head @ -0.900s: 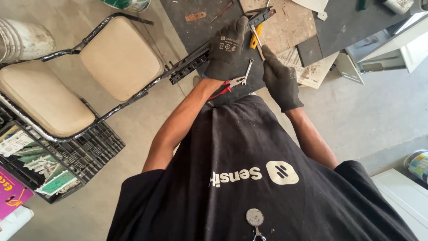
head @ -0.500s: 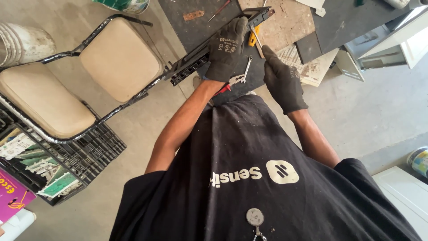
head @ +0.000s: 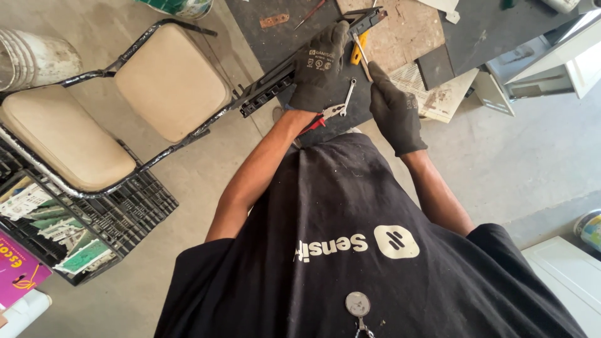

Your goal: Disassembling a plastic door frame from an appliance using a screwdriver and pliers on a workbench.

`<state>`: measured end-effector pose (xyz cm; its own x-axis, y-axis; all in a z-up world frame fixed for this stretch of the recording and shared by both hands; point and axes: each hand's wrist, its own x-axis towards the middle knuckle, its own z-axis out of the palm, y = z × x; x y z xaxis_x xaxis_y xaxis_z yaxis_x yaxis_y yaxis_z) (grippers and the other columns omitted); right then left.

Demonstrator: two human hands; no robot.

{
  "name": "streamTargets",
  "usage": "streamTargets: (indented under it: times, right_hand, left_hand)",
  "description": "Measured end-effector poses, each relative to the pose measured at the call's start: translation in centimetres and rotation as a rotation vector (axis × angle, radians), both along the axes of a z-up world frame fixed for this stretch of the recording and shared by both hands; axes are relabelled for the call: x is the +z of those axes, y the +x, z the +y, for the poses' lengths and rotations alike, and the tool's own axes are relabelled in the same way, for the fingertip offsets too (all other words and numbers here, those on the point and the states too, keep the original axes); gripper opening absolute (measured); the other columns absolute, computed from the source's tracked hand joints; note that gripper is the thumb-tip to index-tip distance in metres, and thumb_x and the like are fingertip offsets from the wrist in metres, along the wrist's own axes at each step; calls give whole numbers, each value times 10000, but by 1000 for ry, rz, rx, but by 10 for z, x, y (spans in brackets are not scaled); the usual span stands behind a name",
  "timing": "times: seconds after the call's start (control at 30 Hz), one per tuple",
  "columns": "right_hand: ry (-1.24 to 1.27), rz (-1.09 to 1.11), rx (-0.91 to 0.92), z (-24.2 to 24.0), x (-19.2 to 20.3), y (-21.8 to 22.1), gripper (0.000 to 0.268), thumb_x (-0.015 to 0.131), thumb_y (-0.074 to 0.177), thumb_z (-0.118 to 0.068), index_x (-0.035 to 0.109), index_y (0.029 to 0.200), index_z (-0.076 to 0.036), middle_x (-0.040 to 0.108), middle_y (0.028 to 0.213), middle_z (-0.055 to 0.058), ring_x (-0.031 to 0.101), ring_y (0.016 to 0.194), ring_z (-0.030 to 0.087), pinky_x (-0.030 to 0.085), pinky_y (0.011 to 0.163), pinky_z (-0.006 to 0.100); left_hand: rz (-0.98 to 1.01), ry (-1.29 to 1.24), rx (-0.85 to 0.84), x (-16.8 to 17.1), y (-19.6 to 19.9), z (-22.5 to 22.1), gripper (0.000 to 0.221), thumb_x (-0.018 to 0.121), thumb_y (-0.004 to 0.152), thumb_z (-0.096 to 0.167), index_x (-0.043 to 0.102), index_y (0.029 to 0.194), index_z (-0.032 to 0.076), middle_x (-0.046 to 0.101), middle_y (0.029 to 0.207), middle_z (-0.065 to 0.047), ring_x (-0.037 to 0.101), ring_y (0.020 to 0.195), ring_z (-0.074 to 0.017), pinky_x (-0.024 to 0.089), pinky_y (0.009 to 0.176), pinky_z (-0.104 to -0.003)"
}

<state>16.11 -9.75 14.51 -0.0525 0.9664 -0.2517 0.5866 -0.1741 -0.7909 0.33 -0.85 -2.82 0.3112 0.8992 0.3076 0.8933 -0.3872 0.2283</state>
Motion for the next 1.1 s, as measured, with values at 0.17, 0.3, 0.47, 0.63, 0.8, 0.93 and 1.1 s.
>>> streamTargets:
  times: [0.17,0.3,0.47,0.63,0.8,0.93,1.1]
  right_hand:
    - [83,14,-26,-1,-23,-2,415,494,1051,-58,567,1459,-29,555,1499,92,558,1364,188,527,1033,293]
    - [125,85,-39,3,-33,-3,385,516,1052,-27,575,1430,15,557,1482,138,523,1389,214,422,1168,300]
    - [167,140,-11,8,-56,4,370,511,1068,-25,569,1429,35,550,1490,166,545,1379,241,455,1133,314]
    - [101,225,-48,10,-78,17,374,527,1090,-77,576,1458,-30,557,1518,118,595,795,99,532,718,263]
    - [58,321,-161,1,-88,24,380,537,1106,-120,574,1465,-1,582,721,21,570,607,113,476,543,261]
    - [65,481,-276,3,-88,14,292,563,1112,-211,624,1338,-38,527,606,5,480,489,86,403,506,218]
    - [-208,563,-561,24,-92,5,197,566,1026,-192,647,1183,-106,513,683,-2,480,477,88,408,418,231]
  left_hand:
    - [9,21,47,13,-1,4,294,504,1083,319,520,1347,189,676,1127,-1,693,921,-212,583,673,-384]
    - [5,-35,35,26,-7,6,333,540,1057,264,514,1382,196,679,1122,-39,704,874,-253,586,640,-413]
    - [-20,-54,20,35,-11,10,343,582,1019,245,540,1356,195,694,1176,-48,708,964,-235,603,718,-392]
    - [-88,-1,-8,39,-13,15,250,567,1020,207,616,1252,125,735,1034,-78,737,851,-236,593,664,-380]
    - [-112,-152,-7,41,-14,18,248,686,865,143,588,1094,140,700,923,-73,724,746,-246,568,582,-414]
    - [-33,-68,52,43,-20,18,338,748,865,245,574,1125,118,723,858,-68,723,722,-217,571,561,-367]
    - [-196,-253,62,14,-28,32,426,600,939,219,543,1361,198,783,945,-130,761,795,-309,601,684,-468]
